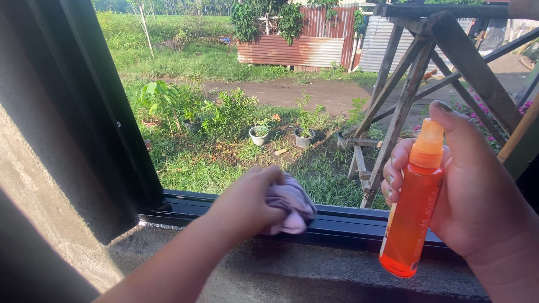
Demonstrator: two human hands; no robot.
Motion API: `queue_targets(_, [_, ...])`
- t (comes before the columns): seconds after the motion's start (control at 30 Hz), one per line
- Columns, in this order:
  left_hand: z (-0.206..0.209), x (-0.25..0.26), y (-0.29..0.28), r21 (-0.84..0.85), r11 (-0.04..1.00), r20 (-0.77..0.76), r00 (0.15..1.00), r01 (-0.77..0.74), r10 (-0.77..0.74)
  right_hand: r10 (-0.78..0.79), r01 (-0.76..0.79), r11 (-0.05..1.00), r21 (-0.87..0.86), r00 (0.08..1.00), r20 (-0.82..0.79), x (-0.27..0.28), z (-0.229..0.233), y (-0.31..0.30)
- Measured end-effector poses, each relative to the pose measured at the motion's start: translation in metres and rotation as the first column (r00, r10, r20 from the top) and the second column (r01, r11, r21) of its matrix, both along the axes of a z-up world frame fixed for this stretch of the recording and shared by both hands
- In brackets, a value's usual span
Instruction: The person cleans a window frame and sill using a spray bottle and cloth, then wipes a standing fan, and finally cleans another window frame. The person sprays cleaner and wipes surfaces with a cloth.
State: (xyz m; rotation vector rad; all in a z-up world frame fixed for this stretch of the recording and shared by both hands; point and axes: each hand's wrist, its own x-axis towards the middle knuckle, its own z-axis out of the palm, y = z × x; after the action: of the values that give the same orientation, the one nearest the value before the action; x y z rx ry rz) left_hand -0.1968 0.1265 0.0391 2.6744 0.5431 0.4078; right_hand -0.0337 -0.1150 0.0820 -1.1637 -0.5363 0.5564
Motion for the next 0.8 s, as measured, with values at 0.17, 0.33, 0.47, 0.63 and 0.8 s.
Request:
queue_targets(0.17, [0.048, -0.054, 0.04, 0.427, 0.791, -0.29, 0.762, -0.438, 0.579, -0.069, 0.068, 0.997, -0.02, 0.997, -0.042, 0.002, -0.007, -0.005])
queue_targets(0.33, [0.028, -0.028, 0.016, 0.309, 0.89, -0.323, 0.843, -0.336, 0.43, -0.004, 0.005, 1.0, 0.012, 0.999, -0.05, 0.0, -0.01, 0.004])
queue_targets(0.47, [-0.001, -0.01, -0.017, 0.105, 0.988, 0.025, 0.992, 0.118, -0.121, 0.033, -0.032, 0.999, 0.029, 0.999, -0.016, -0.003, -0.006, 0.02])
queue_targets(0.63, [0.037, -0.032, 0.051, -0.162, 0.986, -0.3, 0.95, 0.037, -0.085, 0.046, -0.046, 0.999, 0.029, 0.999, 0.017, 0.002, -0.003, 0.024])
queue_targets(0.8, [0.059, -0.058, 0.096, 0.08, 0.994, -0.406, 0.913, 0.068, -0.03, 0.163, -0.162, 0.986, 0.046, 0.986, -0.017, -0.005, -0.009, 0.032])
